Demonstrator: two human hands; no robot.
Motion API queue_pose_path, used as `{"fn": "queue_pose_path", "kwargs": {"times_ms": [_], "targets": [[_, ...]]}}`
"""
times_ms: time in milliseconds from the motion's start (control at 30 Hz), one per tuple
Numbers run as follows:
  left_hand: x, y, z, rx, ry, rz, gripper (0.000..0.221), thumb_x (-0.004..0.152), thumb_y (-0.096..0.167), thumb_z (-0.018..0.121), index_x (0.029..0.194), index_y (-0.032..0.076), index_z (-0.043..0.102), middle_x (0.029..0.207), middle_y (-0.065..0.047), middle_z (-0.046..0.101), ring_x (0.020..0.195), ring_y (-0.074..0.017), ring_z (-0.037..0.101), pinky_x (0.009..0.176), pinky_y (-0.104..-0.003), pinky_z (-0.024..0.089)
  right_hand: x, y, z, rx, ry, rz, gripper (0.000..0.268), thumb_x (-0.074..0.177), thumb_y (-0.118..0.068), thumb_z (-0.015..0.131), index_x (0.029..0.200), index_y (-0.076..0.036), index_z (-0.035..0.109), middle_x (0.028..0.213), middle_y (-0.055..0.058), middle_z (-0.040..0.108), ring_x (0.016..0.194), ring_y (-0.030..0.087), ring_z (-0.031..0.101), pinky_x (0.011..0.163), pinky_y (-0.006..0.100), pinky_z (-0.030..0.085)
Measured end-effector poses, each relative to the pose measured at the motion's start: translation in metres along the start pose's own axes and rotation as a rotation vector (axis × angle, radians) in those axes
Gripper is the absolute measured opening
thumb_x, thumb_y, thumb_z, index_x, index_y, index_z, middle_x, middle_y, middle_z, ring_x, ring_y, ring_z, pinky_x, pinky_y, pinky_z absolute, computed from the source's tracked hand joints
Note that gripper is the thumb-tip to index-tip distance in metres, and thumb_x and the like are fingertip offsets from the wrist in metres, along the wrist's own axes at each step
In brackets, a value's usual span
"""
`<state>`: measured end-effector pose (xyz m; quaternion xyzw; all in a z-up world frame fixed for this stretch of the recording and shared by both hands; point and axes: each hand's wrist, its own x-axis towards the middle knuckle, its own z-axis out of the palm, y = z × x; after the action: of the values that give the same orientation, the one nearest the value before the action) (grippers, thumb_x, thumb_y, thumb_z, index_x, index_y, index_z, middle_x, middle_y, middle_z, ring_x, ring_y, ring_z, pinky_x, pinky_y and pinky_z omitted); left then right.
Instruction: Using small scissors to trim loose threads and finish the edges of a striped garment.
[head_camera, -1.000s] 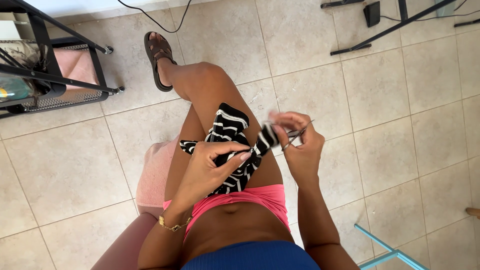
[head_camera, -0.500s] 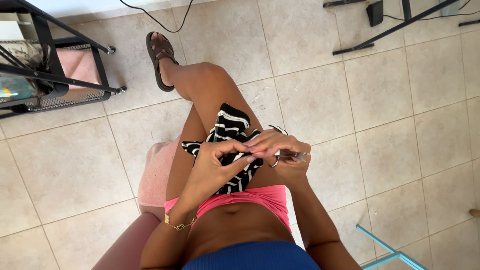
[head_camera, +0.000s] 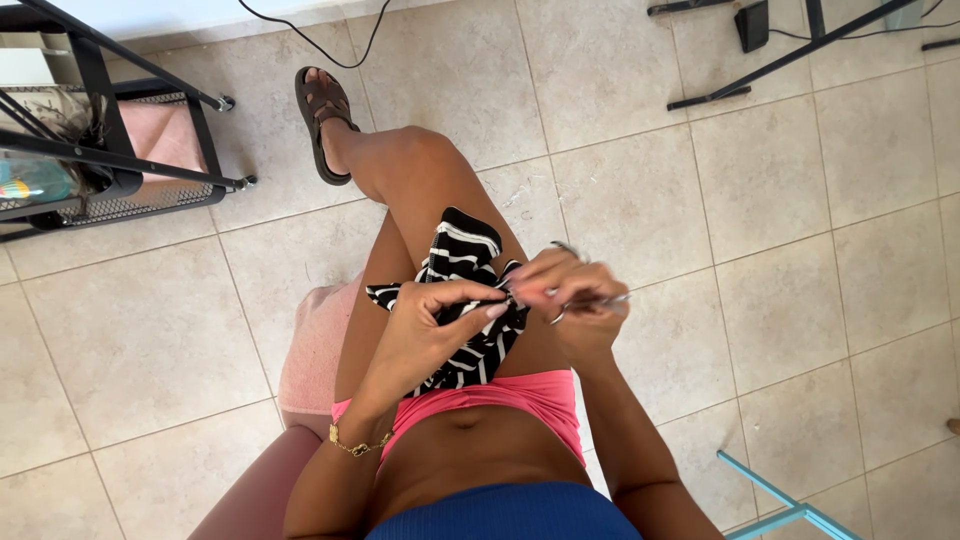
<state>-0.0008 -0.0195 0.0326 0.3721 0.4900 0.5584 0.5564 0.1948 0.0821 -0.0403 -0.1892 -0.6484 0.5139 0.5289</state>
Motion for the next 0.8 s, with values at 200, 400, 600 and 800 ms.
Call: {"fn": "queue_pose_path", "kwargs": {"times_ms": [200,400,600,800], "targets": [[0.002,-0.012,-0.009,-0.112,-0.032,0.017,0.020,0.101,0.002,0.073,0.116,0.004,0.086,0.101,-0.011,0.087,0.098,-0.0099,0.070,0.091,-0.036,0.062,0.007,-0.021,0.004,-0.003,0.009,-0.033,0.036,0.077,0.015,0.092,0.082,-0.001,0.061,0.086,0.026,0.081,0.094,0.047,0.080,0.081,0.048,0.063],[0.001,-0.015,-0.007,-0.103,-0.036,-0.022,0.022,0.102,0.004,0.072,0.119,0.002,0.085,0.105,-0.013,0.087,0.102,-0.0136,0.070,0.095,-0.039,0.061,-0.012,0.013,0.012,0.003,0.064,-0.093,0.033,0.081,0.012,0.090,0.077,-0.002,0.061,0.079,0.023,0.080,0.083,0.043,0.080,0.077,0.046,0.062],[0.000,-0.014,-0.008,-0.105,-0.038,-0.022,0.022,0.103,0.004,0.071,0.120,0.001,0.085,0.106,-0.015,0.087,0.104,-0.0144,0.070,0.095,-0.040,0.061,0.009,-0.001,0.010,-0.065,0.084,-0.112,0.032,0.084,0.012,0.088,0.084,-0.003,0.059,0.081,0.020,0.080,0.086,0.043,0.080,0.080,0.044,0.059],[0.001,-0.008,-0.004,-0.097,-0.046,-0.024,0.022,0.104,0.004,0.070,0.120,0.002,0.085,0.106,-0.015,0.087,0.103,-0.0138,0.070,0.095,-0.039,0.061,0.019,-0.018,0.010,-0.120,0.076,-0.060,0.032,0.082,0.013,0.089,0.083,-0.002,0.061,0.081,0.020,0.081,0.088,0.042,0.081,0.082,0.043,0.061]]}}
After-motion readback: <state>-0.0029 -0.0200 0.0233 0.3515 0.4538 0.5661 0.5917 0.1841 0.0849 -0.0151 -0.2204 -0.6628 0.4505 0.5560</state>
